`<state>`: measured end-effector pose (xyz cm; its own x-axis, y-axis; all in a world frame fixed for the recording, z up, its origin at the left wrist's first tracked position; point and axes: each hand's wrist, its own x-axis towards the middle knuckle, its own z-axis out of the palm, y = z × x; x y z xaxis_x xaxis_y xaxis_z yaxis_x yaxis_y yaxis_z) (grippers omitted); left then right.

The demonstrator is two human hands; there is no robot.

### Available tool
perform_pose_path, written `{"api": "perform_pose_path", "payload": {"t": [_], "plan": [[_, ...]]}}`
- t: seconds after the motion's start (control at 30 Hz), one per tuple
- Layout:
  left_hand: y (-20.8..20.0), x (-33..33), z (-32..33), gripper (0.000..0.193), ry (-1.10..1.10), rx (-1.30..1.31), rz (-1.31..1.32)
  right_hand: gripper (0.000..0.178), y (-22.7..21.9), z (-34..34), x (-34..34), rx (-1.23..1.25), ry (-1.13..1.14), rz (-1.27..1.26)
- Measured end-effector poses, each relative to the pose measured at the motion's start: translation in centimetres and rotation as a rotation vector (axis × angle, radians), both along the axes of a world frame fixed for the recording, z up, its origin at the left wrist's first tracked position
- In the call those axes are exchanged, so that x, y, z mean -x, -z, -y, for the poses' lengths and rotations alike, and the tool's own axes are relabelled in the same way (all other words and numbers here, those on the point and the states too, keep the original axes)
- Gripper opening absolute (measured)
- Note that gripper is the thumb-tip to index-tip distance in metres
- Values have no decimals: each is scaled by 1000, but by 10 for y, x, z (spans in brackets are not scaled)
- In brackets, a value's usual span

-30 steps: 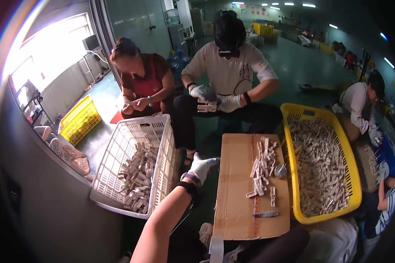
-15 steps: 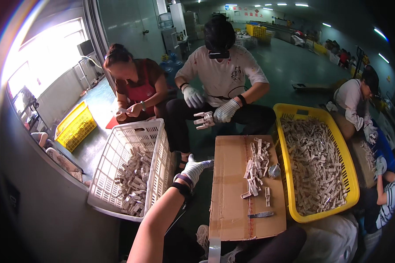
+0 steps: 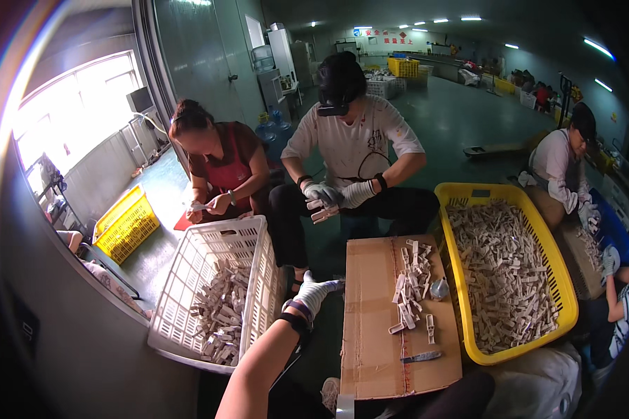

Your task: Workers are sitting on the floor sorting small white plastic components from crates and arranging them on cardboard surfaces.

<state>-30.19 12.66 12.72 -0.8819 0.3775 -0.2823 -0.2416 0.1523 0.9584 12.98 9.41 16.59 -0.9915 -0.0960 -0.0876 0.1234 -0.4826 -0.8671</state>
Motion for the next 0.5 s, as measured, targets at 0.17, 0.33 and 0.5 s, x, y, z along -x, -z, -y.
{"api": "perform_pose_path", "payload": {"t": [0.17,0.33,0.5], "plan": [[-22,-12,9,99,31,0,22,78,12,1,-2,-116,-27,-112],[-25,-12,5,102,39,76,-3,77,11,5,-7,-39,-14,-60],[-68,-43,-1,111,107,12,-15,72,-8,-2,-12,-36,-87,99]]}}
